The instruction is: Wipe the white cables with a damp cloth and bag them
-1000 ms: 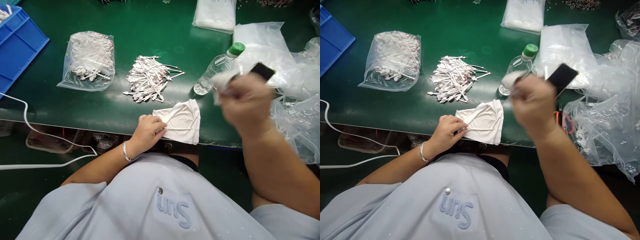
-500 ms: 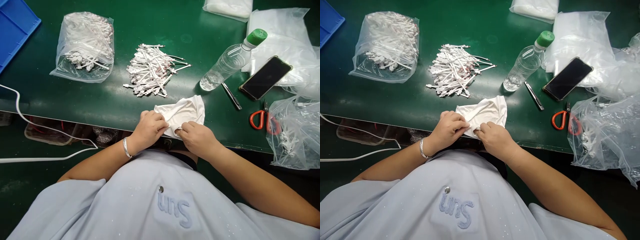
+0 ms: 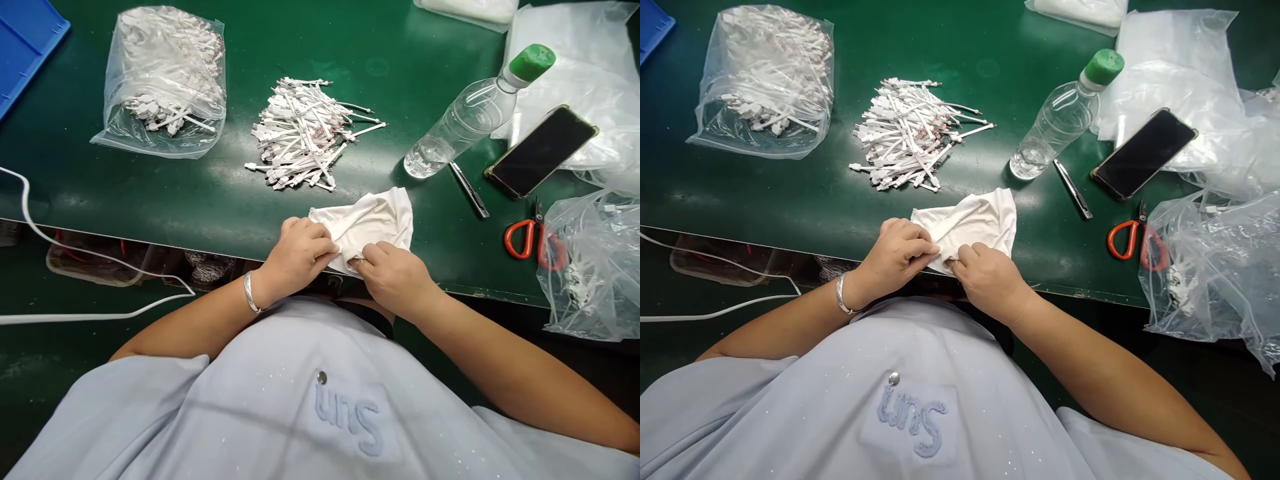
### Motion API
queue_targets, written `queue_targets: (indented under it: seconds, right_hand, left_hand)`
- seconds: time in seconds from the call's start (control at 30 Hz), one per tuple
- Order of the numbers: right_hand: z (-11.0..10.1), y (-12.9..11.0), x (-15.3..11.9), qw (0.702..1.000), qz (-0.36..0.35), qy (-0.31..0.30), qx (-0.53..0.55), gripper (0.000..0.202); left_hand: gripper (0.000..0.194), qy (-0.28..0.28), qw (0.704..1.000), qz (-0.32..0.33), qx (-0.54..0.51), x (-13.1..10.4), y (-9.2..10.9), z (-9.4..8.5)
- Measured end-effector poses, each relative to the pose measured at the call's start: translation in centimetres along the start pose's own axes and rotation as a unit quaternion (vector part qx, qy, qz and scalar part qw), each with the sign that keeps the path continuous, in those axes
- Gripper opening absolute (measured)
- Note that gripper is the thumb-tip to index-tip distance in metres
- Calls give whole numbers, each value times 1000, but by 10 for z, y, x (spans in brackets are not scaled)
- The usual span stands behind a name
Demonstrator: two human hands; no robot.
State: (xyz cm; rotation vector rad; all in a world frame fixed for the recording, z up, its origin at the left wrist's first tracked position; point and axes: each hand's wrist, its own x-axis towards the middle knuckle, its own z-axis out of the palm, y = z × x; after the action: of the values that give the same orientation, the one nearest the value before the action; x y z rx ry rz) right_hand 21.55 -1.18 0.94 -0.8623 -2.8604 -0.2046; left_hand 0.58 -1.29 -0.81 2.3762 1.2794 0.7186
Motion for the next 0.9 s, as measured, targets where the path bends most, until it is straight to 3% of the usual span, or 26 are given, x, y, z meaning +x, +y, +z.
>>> queue_targets:
  seconds: [0.1,0.17,0.27,0.37,0.53,0.77,0.9]
  right_hand:
    - [-4,9,-4,998,-56,-28,-5,29]
    - [-7,13,-8,998,-64,-6,1,30]
    - [-5,12,-9,998,4,56,13,29]
    - [2,4,-4,996,50,75,21,28]
    - [7,-6,2,998,31,48,5,25]
    - [0,8,-7,999,-48,25,-1,26]
    - [1,7,-3,1000,-20,1,20,26]
  left_hand:
    - [17,-7,1000,1,5,-1,0,0]
    - [17,-7,1000,5,2,-1,-1,0]
    - [16,-1,1000,10,-5,-1,-2,1]
    - [16,1,1000,11,-6,0,-3,2]
    - [16,3,1000,11,-2,1,-2,1]
    - [16,0,1000,6,-7,2,0,0]
    - [16,0,1000,12,-9,2,-1,0]
